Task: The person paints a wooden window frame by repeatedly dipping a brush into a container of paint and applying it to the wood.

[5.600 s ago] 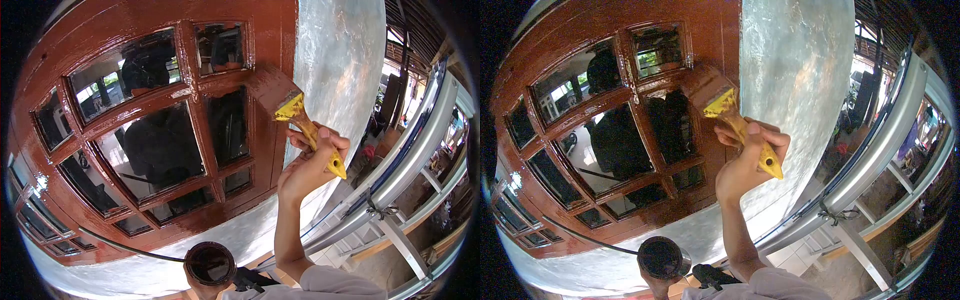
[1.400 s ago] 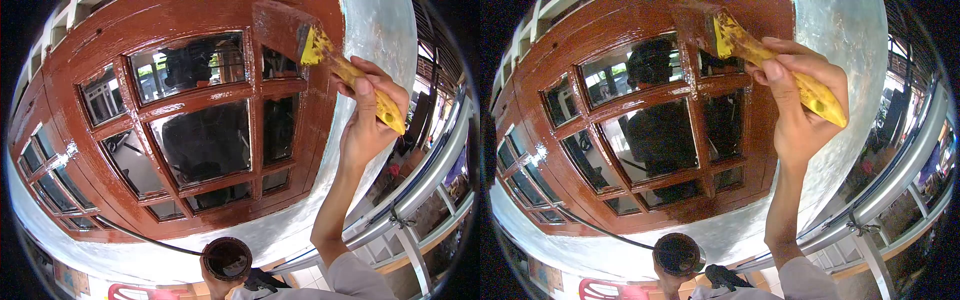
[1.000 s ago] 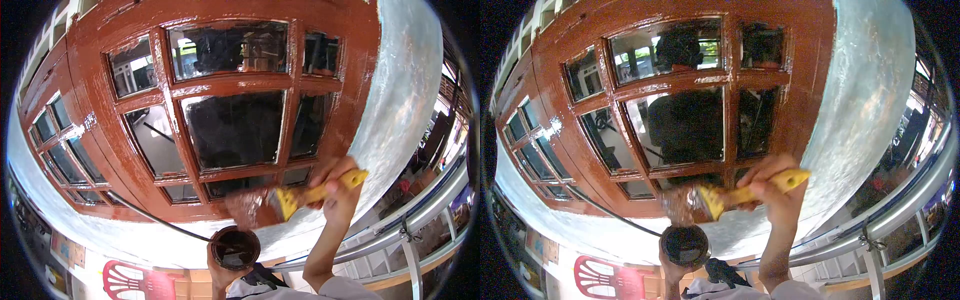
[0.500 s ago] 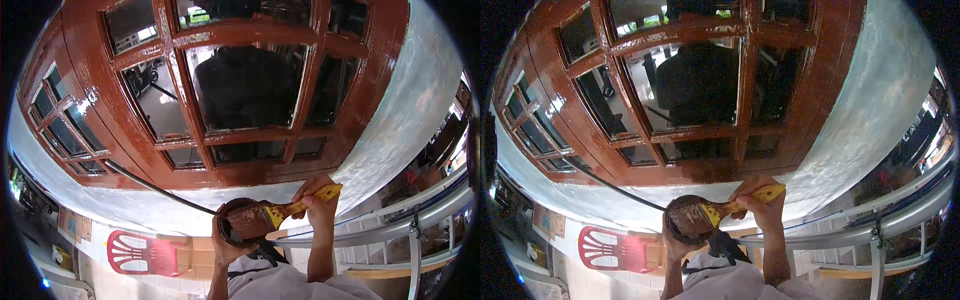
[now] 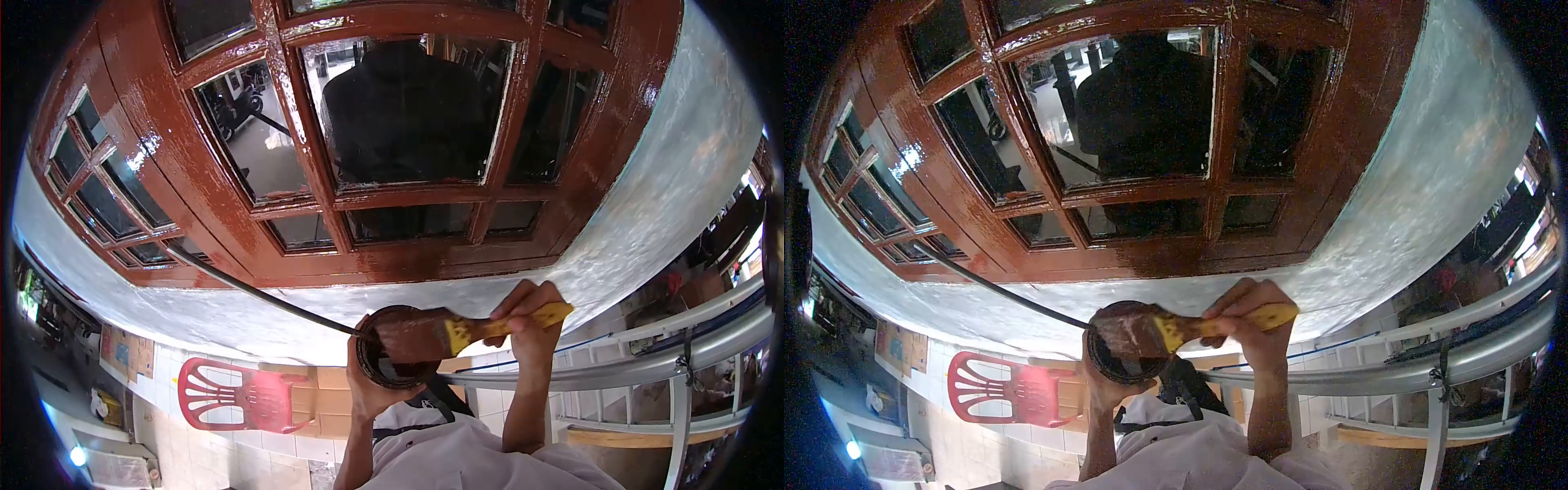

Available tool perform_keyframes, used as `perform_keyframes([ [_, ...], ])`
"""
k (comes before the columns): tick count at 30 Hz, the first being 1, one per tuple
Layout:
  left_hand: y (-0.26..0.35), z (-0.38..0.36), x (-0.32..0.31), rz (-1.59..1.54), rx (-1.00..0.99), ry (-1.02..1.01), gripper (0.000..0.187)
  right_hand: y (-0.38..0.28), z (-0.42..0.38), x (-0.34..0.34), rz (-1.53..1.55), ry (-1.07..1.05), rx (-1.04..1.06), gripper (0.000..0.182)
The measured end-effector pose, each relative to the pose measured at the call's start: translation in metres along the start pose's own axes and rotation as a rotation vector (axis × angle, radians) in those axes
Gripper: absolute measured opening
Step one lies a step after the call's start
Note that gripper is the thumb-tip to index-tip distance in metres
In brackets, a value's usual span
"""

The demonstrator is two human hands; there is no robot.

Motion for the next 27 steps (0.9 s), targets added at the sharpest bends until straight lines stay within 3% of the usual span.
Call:
perform_keyframes([
  [4,0.003,0.006,0.000,-0.048,0.000,0.007,0.113,-0.001,0.003,-0.010,-0.101,-0.082,0.047,0.015],
  [7,0.002,0.005,0.001,-0.072,0.023,-0.021,0.113,-0.006,0.015,-0.018,-0.135,-0.349,0.129,0.016],
  [16,0.011,0.006,0.010,-0.071,-0.020,-0.013,0.111,-0.019,0.033,-0.043,-0.190,-0.616,0.117,0.020],
  [27,0.017,0.011,0.018,-0.074,-0.023,-0.008,0.110,0.003,0.035,-0.050,-0.103,-0.547,0.033,0.020],
])
Point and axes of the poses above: each hand's wrist, its own z-axis towards the middle knuckle, its own x-axis out of the back of the hand, y = z × x, the point moved 5 cm from there along z, towards the middle knuckle, and after that the axes turned 1 degree about -x, right-handed, at the moved point
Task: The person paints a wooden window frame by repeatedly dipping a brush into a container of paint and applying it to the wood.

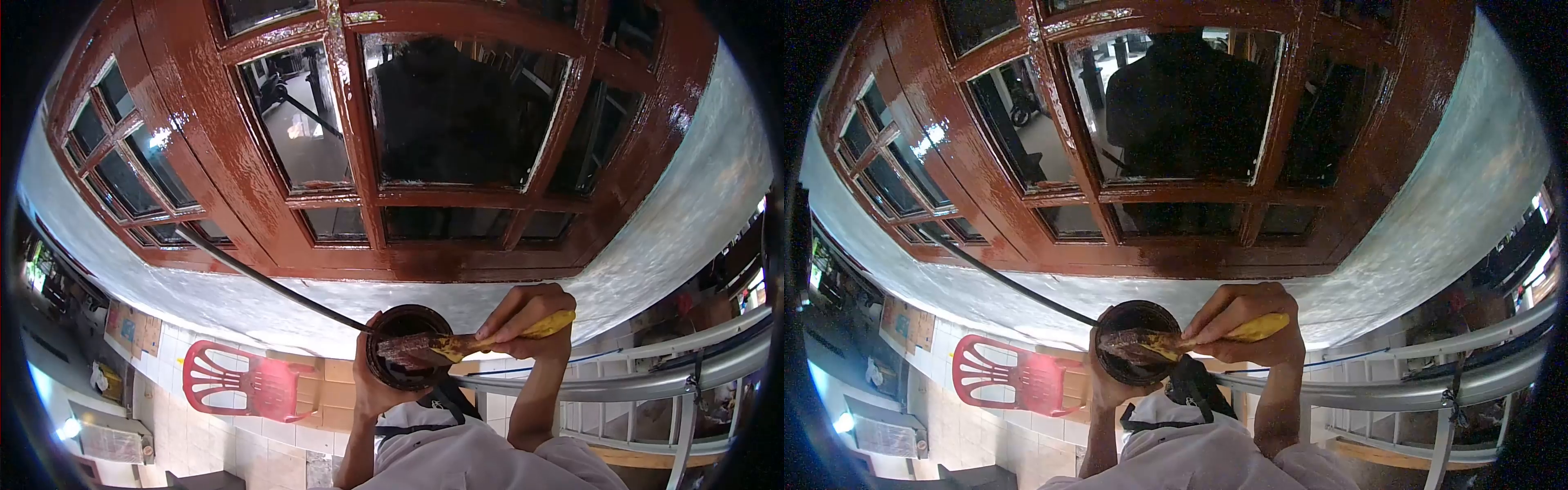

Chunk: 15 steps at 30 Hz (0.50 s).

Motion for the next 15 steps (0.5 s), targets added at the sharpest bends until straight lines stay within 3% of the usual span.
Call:
perform_keyframes([
  [8,-0.003,0.001,-0.002,-0.027,-0.004,-0.009,0.110,0.001,-0.001,0.001,0.009,0.063,-0.038,0.018],
  [11,-0.003,0.003,-0.005,-0.076,0.026,-0.002,0.110,-0.003,0.005,-0.004,-0.077,-0.102,-0.015,0.018],
  [15,-0.011,0.002,-0.006,-0.083,0.044,-0.022,0.110,-0.006,0.005,-0.003,-0.055,-0.144,-0.046,0.020],
])
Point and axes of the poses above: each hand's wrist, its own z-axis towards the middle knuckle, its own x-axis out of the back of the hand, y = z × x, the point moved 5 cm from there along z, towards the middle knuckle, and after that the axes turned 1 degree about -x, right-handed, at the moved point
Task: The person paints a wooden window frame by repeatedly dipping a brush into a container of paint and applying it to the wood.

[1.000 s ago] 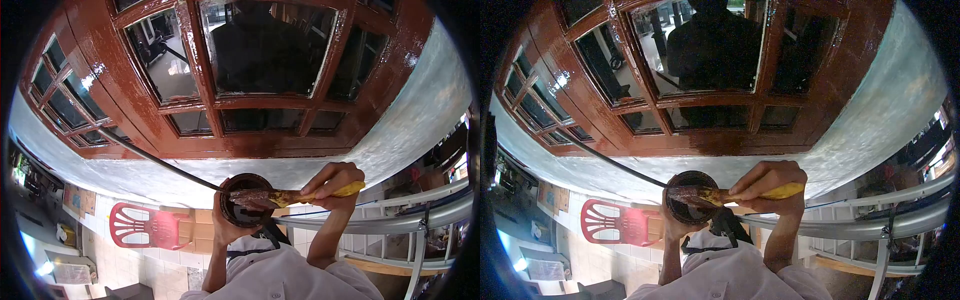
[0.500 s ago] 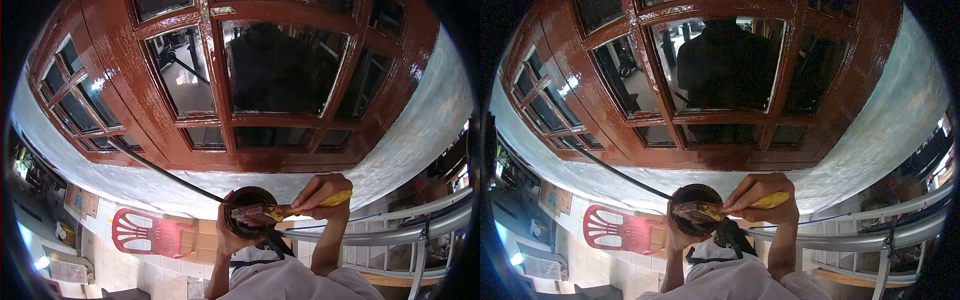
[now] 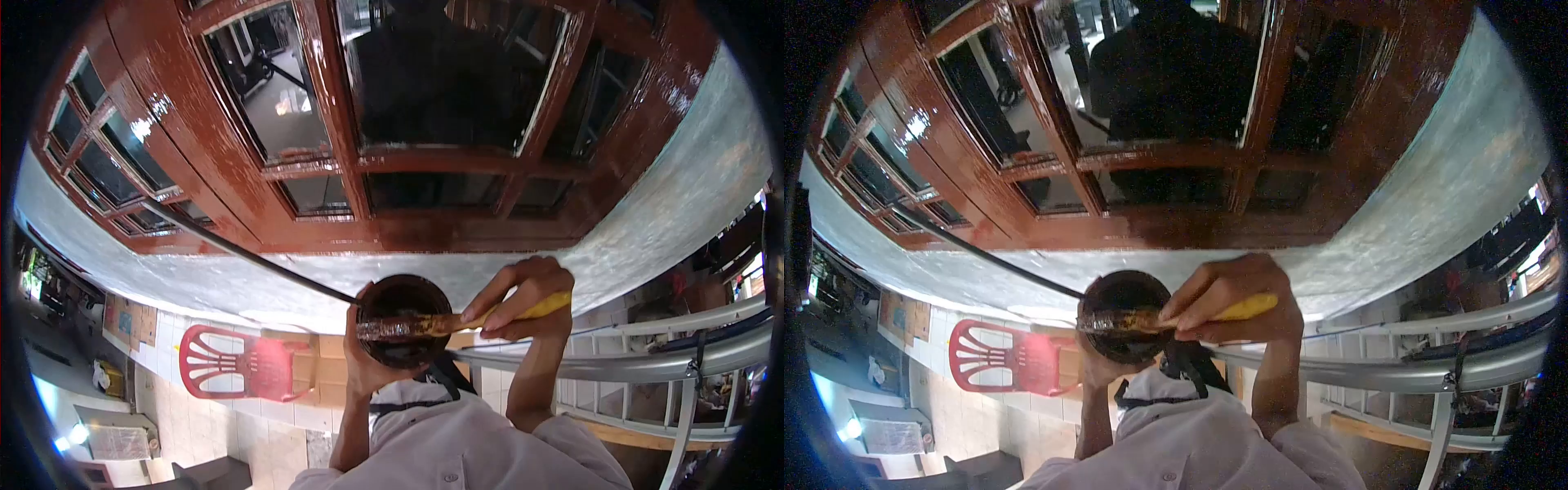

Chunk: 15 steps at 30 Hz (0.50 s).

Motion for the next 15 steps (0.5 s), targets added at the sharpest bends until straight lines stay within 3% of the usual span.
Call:
perform_keyframes([
  [3,0.001,-0.001,-0.001,-0.019,0.002,0.007,0.110,0.004,-0.003,0.007,-0.004,-0.046,0.099,0.022],
  [15,-0.005,-0.013,0.001,0.008,0.068,0.024,0.114,0.000,0.009,-0.012,-0.210,-0.169,0.067,0.017],
])
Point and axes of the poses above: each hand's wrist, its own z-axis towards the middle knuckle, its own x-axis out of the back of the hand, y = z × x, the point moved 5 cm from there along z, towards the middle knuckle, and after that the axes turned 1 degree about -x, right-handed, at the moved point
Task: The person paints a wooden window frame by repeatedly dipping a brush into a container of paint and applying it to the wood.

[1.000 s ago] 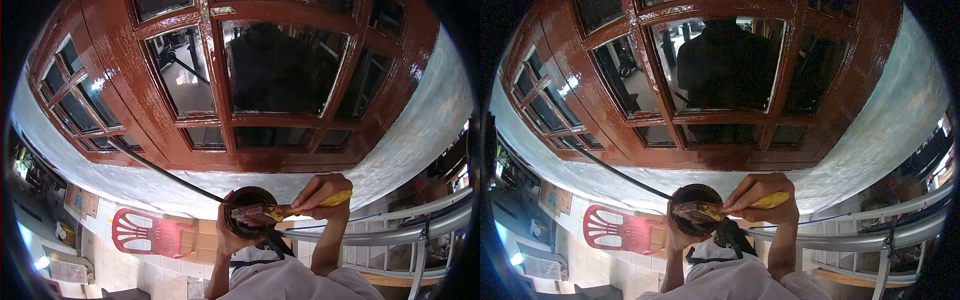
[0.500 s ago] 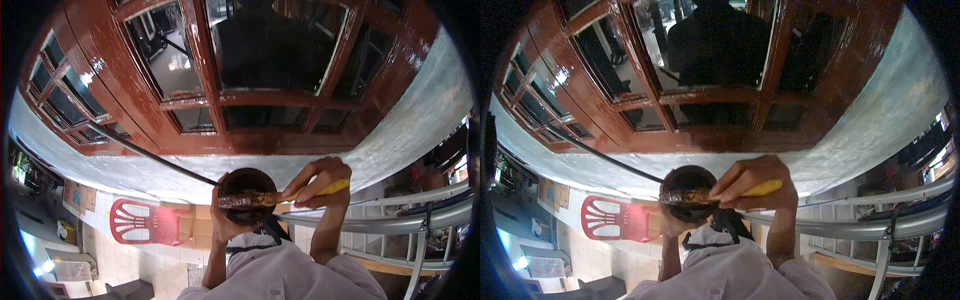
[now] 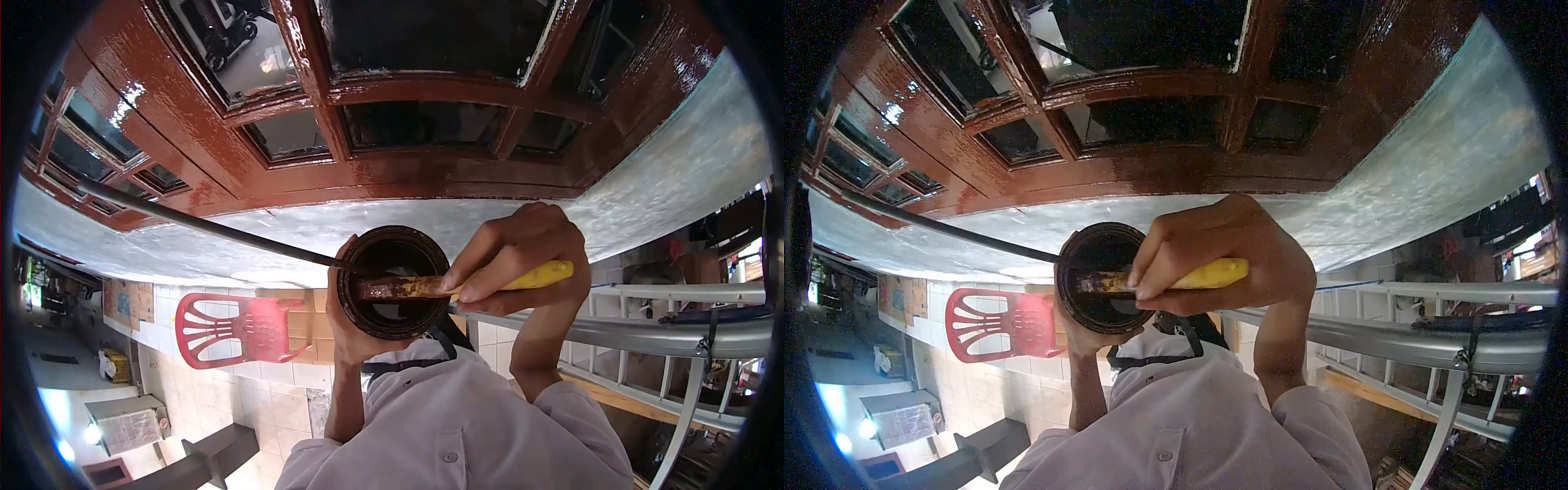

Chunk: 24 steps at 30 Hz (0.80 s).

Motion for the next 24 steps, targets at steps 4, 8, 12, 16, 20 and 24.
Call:
perform_keyframes([
  [4,-0.002,-0.002,-0.001,0.006,0.050,-0.019,0.113,0.001,0.002,-0.005,-0.005,-0.063,-0.027,0.018],
  [8,0.009,0.007,-0.006,-0.014,-0.050,-0.031,0.112,0.003,0.003,-0.008,-0.012,-0.135,-0.088,0.016],
  [12,0.007,0.006,-0.006,0.010,-0.075,-0.042,0.111,0.007,0.005,-0.014,-0.045,-0.182,-0.144,0.015],
  [16,0.010,0.007,-0.008,-0.008,-0.094,-0.035,0.111,0.007,0.006,-0.018,-0.047,-0.202,-0.159,0.015],
  [20,0.012,0.008,-0.007,-0.022,-0.086,-0.030,0.112,0.008,0.008,-0.019,-0.016,-0.224,-0.162,0.015],
  [24,0.005,-0.001,-0.003,0.038,0.004,-0.006,0.112,0.012,0.007,-0.021,-0.002,-0.168,-0.135,0.014],
])
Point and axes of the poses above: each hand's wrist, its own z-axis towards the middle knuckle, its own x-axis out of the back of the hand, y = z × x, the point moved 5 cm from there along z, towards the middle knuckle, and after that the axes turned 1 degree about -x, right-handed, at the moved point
